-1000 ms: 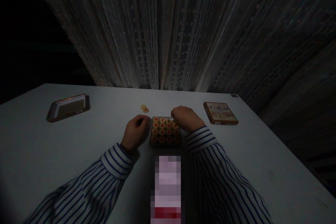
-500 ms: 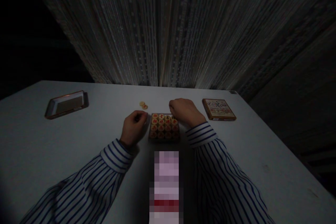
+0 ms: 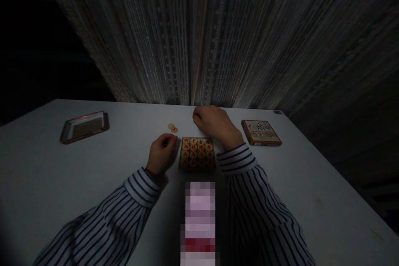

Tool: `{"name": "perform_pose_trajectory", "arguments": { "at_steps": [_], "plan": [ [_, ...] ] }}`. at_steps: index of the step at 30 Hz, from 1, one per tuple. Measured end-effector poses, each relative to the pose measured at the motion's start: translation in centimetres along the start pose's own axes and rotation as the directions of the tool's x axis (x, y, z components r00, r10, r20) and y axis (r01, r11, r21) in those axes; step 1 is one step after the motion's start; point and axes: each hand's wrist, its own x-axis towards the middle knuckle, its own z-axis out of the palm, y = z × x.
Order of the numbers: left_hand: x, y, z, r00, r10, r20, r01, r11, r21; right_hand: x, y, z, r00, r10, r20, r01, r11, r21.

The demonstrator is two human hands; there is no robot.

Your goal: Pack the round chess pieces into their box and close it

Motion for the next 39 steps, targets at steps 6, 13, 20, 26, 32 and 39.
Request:
{"name": "perform_pose_trajectory", "arguments": {
  "at_steps": [6, 13, 20, 26, 32, 39],
  "plan": [
    [0.0, -0.1, 0.0, 1.0, 0.009, 0.01, -0.009, 1.0, -0.003, 0.4, 0.2, 0.8, 0.999, -0.029, 0.016, 0.03, 0.999, -0.022],
    [0.2, 0.2, -0.5, 1.0, 0.002, -0.01, -0.002, 1.0, -0.017, 0.2, 1.2, 1.2, 0.997, -0.003, 0.076, 0.008, 0.998, -0.063],
    [4.7, 2.4, -2.0, 0.999, 0.04, -0.031, -0.041, 0.998, -0.049, 0.1, 0.8, 0.8, 0.993, -0.011, 0.121, 0.018, 0.999, -0.051],
    [8.2, 3.6, -3.2, 0.99, 0.137, 0.036, -0.14, 0.986, 0.087, 0.1, 0.8, 0.6, 0.99, -0.011, 0.144, 0.019, 0.998, -0.052],
    [8.9, 2.0, -4.5, 0.942, 0.229, 0.246, -0.307, 0.884, 0.353, 0.4, 1.0, 1.2, 0.987, -0.005, 0.161, 0.013, 0.999, -0.048],
    [9.0, 0.4, -5.1, 0.84, 0.278, 0.467, -0.498, 0.738, 0.455, 1.4, 0.9, 1.5, 0.984, -0.009, 0.179, 0.02, 0.998, -0.06]
  ]
}}
